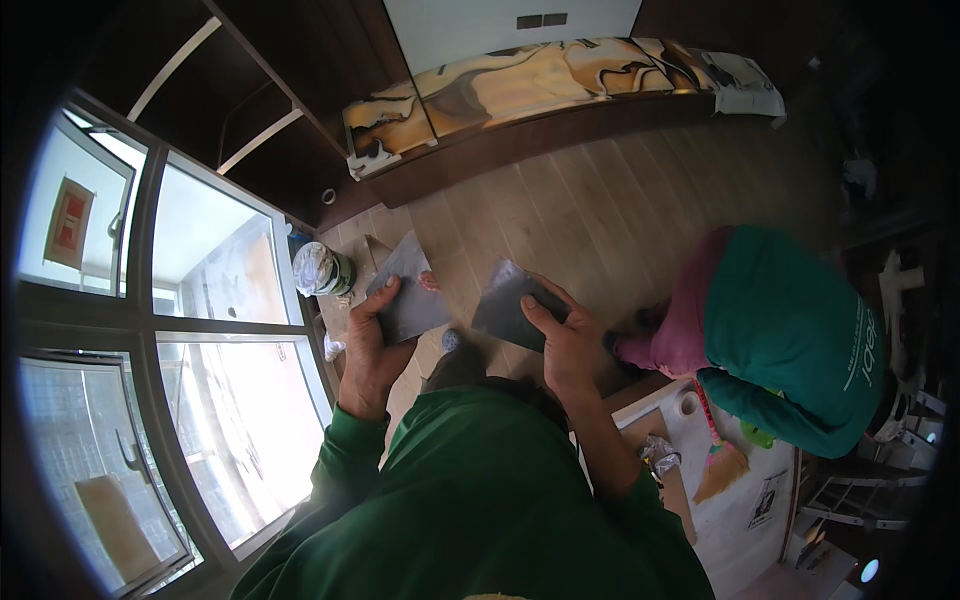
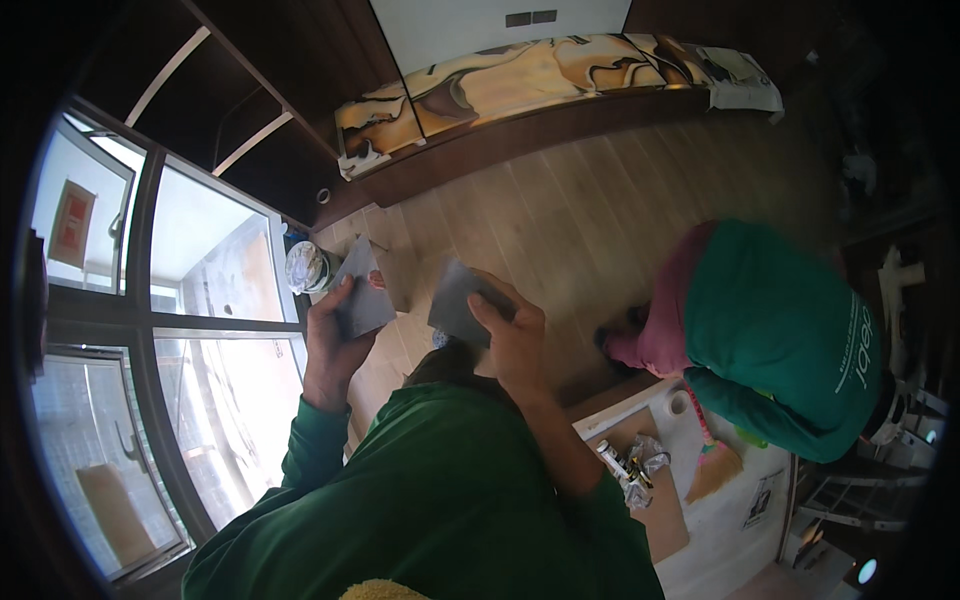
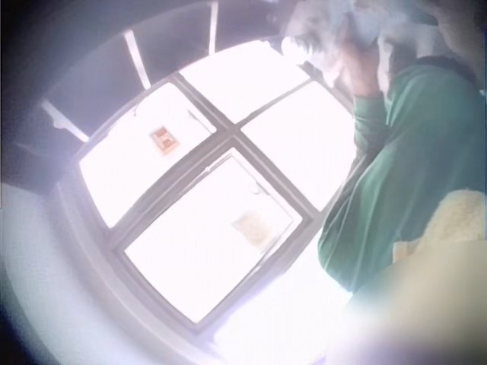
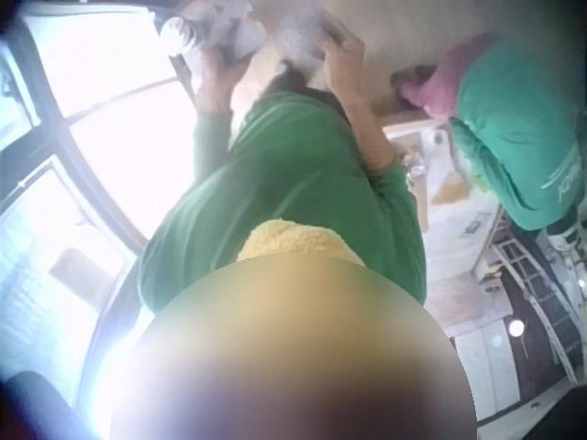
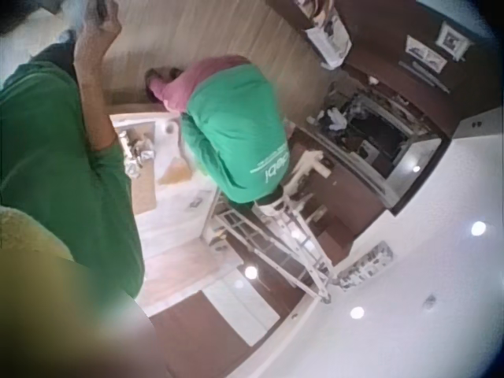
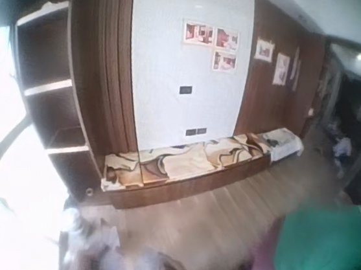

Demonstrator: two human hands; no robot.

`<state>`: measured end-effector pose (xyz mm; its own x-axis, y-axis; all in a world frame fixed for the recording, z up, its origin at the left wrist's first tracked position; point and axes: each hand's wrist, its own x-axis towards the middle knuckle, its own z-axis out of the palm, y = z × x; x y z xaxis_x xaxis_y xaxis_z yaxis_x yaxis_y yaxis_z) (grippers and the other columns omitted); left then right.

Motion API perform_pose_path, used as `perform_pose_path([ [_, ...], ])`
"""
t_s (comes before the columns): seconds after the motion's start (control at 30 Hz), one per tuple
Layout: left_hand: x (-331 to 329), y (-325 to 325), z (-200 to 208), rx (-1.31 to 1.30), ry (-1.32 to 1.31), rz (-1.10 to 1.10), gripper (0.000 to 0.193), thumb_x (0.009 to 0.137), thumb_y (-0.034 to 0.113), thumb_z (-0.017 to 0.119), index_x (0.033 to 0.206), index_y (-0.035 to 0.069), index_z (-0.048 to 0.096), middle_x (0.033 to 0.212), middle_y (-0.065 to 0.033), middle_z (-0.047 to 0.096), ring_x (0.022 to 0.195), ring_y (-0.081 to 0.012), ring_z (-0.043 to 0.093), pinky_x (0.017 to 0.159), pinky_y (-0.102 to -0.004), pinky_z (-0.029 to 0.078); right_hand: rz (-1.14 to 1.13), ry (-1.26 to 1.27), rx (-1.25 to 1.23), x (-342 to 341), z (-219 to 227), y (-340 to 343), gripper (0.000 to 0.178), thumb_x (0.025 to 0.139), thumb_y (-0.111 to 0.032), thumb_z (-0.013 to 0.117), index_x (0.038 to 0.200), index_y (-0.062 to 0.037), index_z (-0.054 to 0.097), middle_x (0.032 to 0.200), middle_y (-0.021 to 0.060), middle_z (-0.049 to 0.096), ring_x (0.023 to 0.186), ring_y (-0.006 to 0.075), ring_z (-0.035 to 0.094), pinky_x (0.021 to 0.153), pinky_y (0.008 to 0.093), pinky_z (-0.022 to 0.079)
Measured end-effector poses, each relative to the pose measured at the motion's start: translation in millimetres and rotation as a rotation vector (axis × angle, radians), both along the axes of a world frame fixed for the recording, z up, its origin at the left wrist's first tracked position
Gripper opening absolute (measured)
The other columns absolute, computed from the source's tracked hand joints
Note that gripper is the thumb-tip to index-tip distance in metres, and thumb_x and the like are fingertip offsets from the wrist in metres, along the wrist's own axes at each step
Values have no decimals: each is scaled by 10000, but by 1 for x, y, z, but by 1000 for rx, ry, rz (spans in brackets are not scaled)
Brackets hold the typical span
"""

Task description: The person applies adhesive to a wall panel using a putty knife and then presses the panel onto a wall section. The person moves between rooms, retrieves materials, and aligns the panel on the wall surface.

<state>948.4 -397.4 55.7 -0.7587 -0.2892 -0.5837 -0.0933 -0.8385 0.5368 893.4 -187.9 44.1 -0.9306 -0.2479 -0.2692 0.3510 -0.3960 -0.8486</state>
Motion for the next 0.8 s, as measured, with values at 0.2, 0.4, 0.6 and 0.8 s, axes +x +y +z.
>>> perform_pose_path([
  [0.2,-44,-44,-17,-222,100,65,342,859,124,706,1139,-35,591,1059,-101,642,950,-200,621,881,-339,489,97,369,26,-26,9,-106,339,935,2,554,1270,-11,597,1261,92,565,1083,158,574,958,279,428],
  [0.4,-78,-113,-9,-297,126,158,304,876,108,682,1112,-66,601,1042,-129,654,902,-217,646,812,-334,523,229,709,612,-56,0,-135,280,949,-49,559,1216,-19,638,1153,62,628,920,137,590,814,299,483],
  [0.6,-102,-161,3,-317,96,195,321,881,142,688,1096,-78,598,1015,-131,658,856,-227,660,777,-344,541,291,320,546,-124,-32,-131,203,931,-123,619,1070,18,663,1013,49,662,867,125,598,772,276,477],
  [0.8,-132,-193,9,-366,94,338,299,880,129,674,1097,-64,604,1011,-130,658,866,-226,664,803,-354,547,161,64,172,-195,-24,-166,163,879,-61,646,1025,11,638,916,39,649,844,108,593,789,259,466],
])
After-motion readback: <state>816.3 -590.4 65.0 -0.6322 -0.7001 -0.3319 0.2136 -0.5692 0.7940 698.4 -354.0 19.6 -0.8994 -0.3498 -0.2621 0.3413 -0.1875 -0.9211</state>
